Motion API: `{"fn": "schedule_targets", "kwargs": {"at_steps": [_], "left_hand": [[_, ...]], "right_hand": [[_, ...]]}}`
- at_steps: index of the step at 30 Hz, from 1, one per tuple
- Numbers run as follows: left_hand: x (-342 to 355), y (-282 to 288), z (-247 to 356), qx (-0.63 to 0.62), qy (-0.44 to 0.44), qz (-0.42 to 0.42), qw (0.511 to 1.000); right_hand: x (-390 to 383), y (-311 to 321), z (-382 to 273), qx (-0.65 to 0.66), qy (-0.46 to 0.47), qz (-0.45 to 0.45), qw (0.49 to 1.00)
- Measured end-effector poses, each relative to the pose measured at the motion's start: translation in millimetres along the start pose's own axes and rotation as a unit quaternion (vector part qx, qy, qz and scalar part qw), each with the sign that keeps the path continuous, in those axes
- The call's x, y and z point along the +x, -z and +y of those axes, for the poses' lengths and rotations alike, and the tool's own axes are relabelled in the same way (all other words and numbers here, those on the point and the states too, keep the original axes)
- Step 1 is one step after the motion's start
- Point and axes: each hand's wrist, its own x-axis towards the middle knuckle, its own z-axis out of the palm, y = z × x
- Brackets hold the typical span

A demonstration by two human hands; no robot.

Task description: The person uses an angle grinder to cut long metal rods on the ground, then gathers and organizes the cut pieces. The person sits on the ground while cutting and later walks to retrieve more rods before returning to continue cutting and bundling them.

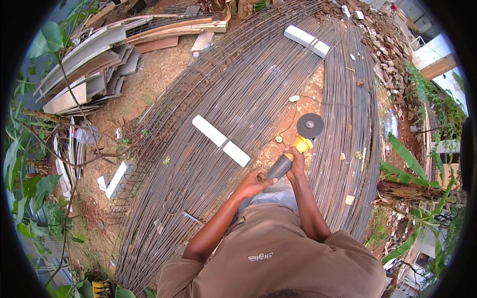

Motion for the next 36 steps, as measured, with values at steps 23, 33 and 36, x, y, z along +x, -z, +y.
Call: {"fn": "schedule_targets", "kwargs": {"at_steps": [23,33,36], "left_hand": [[3,-77,75,0.296,-0.219,-0.135,0.920],[78,-8,19,0.372,-0.192,-0.157,0.894],[142,29,-17,0.395,-0.204,-0.066,0.893]], "right_hand": [[-99,55,-48,0.067,0.122,0.110,0.984],[-97,203,-154,0.256,0.181,0.168,0.935],[-74,256,-181,0.279,0.198,0.183,0.922]]}}
